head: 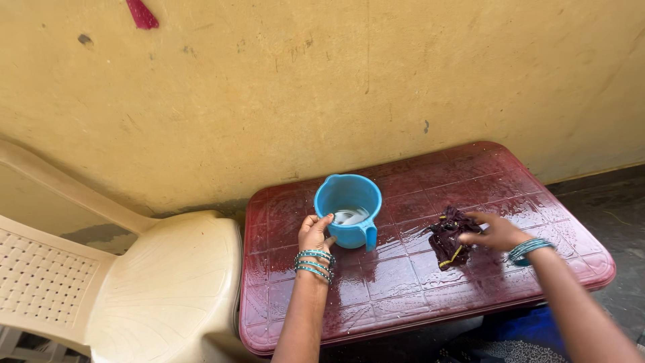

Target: The person cleans a table by wetting a cloth in a cup of water, wringing it out, and then wiping the surface of the table multiple times.

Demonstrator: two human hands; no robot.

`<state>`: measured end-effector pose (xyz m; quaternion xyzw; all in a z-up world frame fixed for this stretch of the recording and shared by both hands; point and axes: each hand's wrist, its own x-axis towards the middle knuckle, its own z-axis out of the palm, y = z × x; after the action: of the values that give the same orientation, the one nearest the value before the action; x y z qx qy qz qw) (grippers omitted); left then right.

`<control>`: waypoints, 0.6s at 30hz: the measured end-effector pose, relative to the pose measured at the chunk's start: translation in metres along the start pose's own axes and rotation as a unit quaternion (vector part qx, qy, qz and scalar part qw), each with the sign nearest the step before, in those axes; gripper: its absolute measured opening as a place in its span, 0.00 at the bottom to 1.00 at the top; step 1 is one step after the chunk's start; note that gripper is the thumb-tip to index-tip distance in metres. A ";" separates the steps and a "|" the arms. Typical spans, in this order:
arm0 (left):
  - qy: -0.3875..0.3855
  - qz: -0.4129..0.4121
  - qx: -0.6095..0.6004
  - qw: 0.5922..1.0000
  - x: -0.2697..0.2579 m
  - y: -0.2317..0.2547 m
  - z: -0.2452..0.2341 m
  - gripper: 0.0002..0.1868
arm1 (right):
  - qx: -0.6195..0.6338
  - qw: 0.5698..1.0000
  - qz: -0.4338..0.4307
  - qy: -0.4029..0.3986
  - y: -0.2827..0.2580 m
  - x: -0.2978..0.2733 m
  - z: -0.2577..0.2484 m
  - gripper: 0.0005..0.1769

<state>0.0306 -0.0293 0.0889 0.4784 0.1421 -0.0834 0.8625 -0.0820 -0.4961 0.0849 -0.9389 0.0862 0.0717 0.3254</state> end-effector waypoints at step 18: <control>-0.082 0.419 0.361 0.829 -0.186 -0.043 0.174 0.27 | -0.150 0.964 0.190 0.110 -0.044 -0.004 -0.038 0.33</control>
<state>-0.1286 -0.1981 0.2016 0.7606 -0.1833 0.2017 0.5893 -0.0740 -0.4854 0.1410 -0.9454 0.2868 0.0411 0.1496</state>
